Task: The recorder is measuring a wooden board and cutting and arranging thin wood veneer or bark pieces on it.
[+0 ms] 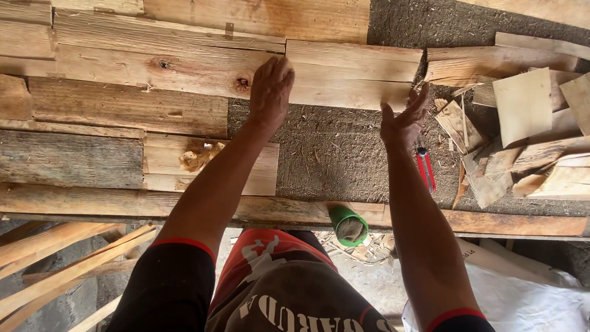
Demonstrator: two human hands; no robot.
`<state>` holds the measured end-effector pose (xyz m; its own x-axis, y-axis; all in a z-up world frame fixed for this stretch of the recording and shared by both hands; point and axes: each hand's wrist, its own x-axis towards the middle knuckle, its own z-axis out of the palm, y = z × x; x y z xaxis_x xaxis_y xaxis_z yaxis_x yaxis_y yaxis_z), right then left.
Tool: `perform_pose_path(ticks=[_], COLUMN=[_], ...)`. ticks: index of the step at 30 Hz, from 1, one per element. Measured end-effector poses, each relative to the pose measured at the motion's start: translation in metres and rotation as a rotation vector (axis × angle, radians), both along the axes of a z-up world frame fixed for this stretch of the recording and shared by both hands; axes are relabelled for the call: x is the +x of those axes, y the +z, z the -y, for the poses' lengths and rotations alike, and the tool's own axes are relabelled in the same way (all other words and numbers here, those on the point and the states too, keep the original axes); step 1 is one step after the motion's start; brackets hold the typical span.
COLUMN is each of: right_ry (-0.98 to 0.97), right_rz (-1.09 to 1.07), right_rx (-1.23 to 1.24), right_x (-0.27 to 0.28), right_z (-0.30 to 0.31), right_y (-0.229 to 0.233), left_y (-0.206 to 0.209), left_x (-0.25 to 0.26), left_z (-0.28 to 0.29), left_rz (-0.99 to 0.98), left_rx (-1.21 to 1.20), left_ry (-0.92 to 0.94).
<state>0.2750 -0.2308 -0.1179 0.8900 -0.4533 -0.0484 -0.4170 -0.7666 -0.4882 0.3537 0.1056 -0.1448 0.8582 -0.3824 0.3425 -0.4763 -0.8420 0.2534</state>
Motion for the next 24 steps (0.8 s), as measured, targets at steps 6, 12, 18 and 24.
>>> perform_pose_path(ticks=[6, 12, 18, 24], right_ry=[0.038, 0.074, 0.053, -0.225], right_rz=[0.054, 0.058, 0.174, 0.282], right_rx=[-0.025, -0.049, -0.001, 0.284], right_x=[-0.003, -0.006, -0.006, 0.002], right_z=[0.003, 0.005, 0.005, 0.021], right_y=[-0.011, -0.009, -0.006, -0.027], left_y=[0.012, 0.003, 0.016, 0.009], left_x=[0.027, 0.040, 0.037, 0.035], left_z=[-0.018, -0.028, -0.030, -0.032], left_rz=[-0.167, -0.195, -0.173, -0.206], left_rx=[-0.026, 0.037, -0.005, -0.076], left_ry=[-0.098, -0.190, -0.198, -0.199])
